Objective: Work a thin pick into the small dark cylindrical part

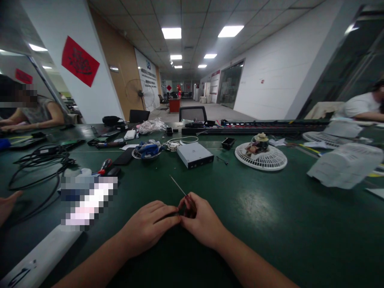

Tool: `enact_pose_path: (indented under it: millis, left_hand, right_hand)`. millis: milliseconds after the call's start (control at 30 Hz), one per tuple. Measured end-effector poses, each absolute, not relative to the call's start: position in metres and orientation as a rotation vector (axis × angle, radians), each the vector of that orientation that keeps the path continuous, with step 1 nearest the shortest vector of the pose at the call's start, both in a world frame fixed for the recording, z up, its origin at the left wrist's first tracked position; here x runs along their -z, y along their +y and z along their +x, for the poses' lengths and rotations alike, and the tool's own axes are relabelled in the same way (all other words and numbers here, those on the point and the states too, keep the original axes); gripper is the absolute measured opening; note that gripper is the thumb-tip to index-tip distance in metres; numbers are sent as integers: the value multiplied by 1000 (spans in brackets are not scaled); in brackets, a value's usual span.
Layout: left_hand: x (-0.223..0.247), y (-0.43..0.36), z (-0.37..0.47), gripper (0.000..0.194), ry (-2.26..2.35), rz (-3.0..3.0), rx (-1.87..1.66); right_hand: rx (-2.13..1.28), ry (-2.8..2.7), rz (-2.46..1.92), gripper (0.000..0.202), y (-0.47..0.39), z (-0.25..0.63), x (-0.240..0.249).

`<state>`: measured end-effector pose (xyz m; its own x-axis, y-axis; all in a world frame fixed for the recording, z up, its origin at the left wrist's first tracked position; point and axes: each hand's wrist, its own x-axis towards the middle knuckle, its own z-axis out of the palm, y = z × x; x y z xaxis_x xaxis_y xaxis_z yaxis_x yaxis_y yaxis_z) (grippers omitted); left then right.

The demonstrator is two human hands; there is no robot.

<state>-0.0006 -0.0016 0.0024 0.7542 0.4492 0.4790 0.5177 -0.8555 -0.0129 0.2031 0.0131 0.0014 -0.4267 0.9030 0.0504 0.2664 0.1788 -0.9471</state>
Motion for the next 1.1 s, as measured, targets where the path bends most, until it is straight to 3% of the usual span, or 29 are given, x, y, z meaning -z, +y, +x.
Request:
enact_pose_path:
  millis: [467,633,733,933,1100]
  left_hand:
    - [-4,-6,-4,12,-870,-2897,822]
    - [0,-3,-10,23,-1147,-2849,1085]
    - [2,1,-14,30,-1418,-2714,1260]
    - [3,8,-19,28,-1832,-2463,1403]
    - [3,10,-20,26,-1812,-2523,1386]
  right_hand:
    - [-1004,-1932,-1124,12,2,203,-6]
    - [-776,-2002,-1134,24,8,218,-14]
    - [-646,-2068,-1211,20,12,226,-18]
    - [-516,-2171,-1181,33,16,233,-17]
    - [-550,-2256,-1127,36,17,231,-12]
